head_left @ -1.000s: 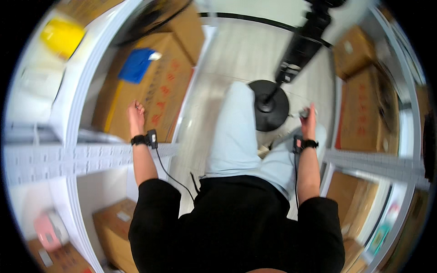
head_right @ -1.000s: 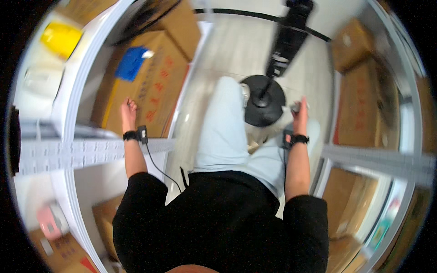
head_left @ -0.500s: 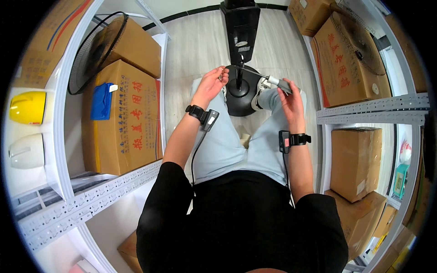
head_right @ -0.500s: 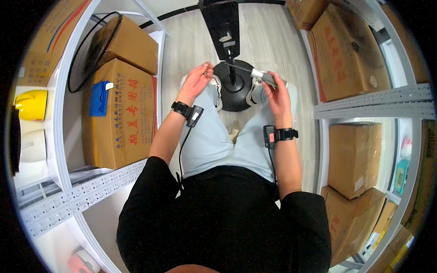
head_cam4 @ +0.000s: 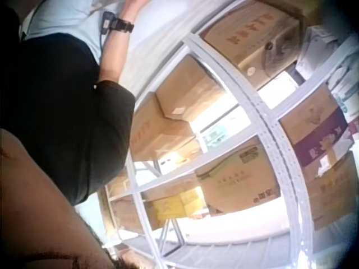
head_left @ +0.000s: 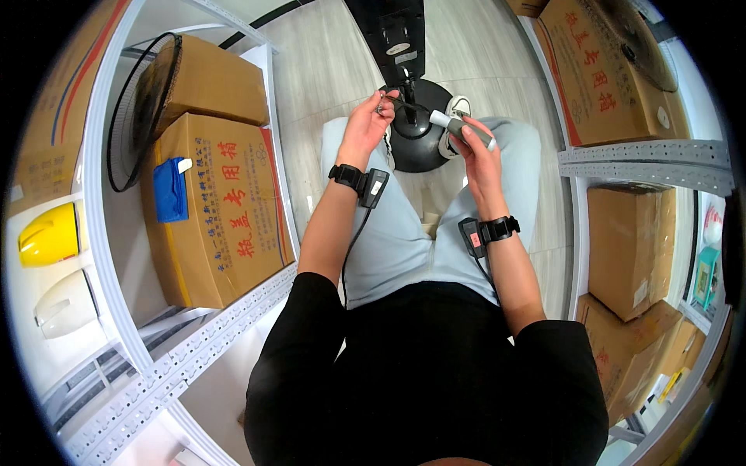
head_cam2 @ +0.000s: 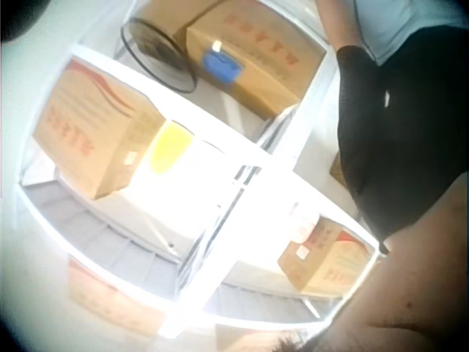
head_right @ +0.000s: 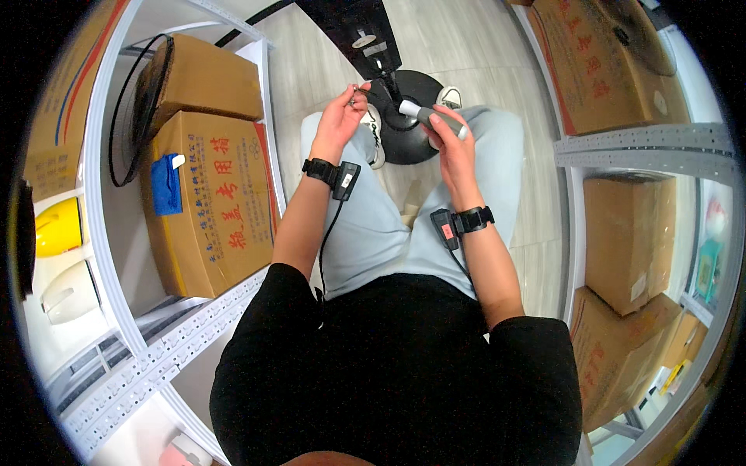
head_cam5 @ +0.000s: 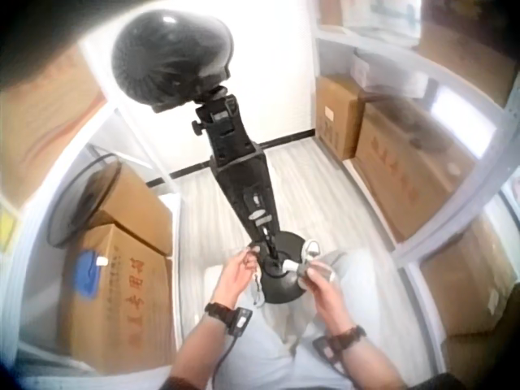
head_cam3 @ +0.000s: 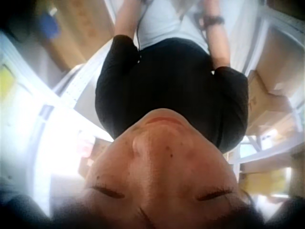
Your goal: The person uses a screwdriver to remove screws from the back panel of a standing fan, detaches the panel, and then reattaches it by screwing it back in place.
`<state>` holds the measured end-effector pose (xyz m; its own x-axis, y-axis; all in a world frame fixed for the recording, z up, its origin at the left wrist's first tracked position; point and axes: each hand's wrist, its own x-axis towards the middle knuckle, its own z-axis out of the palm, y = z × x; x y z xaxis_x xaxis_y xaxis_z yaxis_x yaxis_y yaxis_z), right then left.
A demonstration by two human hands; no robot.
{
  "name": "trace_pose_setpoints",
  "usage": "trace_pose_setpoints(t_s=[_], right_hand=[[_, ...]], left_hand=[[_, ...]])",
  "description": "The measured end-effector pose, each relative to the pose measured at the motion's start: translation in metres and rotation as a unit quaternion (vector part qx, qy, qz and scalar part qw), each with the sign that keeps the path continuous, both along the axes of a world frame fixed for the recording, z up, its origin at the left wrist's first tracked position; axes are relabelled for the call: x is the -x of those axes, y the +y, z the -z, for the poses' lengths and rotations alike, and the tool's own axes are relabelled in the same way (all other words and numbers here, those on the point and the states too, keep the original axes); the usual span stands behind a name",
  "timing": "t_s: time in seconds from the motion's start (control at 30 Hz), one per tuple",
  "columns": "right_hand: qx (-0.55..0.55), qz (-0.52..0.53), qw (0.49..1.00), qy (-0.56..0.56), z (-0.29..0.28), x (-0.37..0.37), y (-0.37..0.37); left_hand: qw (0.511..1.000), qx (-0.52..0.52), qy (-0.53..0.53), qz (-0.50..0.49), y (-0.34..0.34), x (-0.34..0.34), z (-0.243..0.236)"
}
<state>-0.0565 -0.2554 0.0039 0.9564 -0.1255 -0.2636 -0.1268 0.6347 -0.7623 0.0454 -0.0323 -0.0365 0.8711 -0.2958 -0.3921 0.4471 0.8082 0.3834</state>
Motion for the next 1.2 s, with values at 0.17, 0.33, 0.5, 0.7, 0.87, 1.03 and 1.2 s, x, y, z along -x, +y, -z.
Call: trace_pose_setpoints(t_s=[0.17,0.33,0.5,0.7,0.87,1.03,1.2], right_hand=[[0.005,0.013,1.000,0.010,-0.004,0.002,0.006],[0.125,0.000,0.992,-0.027,0.019,0.009,0.002],[0.152,-0.048,0.987,-0.029,0.006,0.015,0.005],[0.218,-0.186,0.955,0.081,0.029,0.024,0.017],[0.283,-0.235,0.926,0.081,0.048,0.025,0.031],[0.288,-0.218,0.929,0.087,0.053,0.019,0.034],[0.265,-0.217,0.935,0.090,0.058,0.015,0.038]], left_hand=[[0.997,-0.074,-0.019,-0.006,-0.005,-0.001,-0.002],[0.991,-0.125,-0.037,0.015,-0.007,-0.001,0.002],[0.990,-0.143,-0.013,0.015,-0.004,-0.005,0.004],[0.983,-0.176,0.012,0.053,-0.008,-0.018,0.012],[0.977,-0.202,0.032,0.066,-0.016,-0.027,0.018],[0.980,-0.182,0.020,0.075,-0.012,-0.030,0.022],[0.984,-0.162,0.016,0.067,-0.013,-0.031,0.018]])
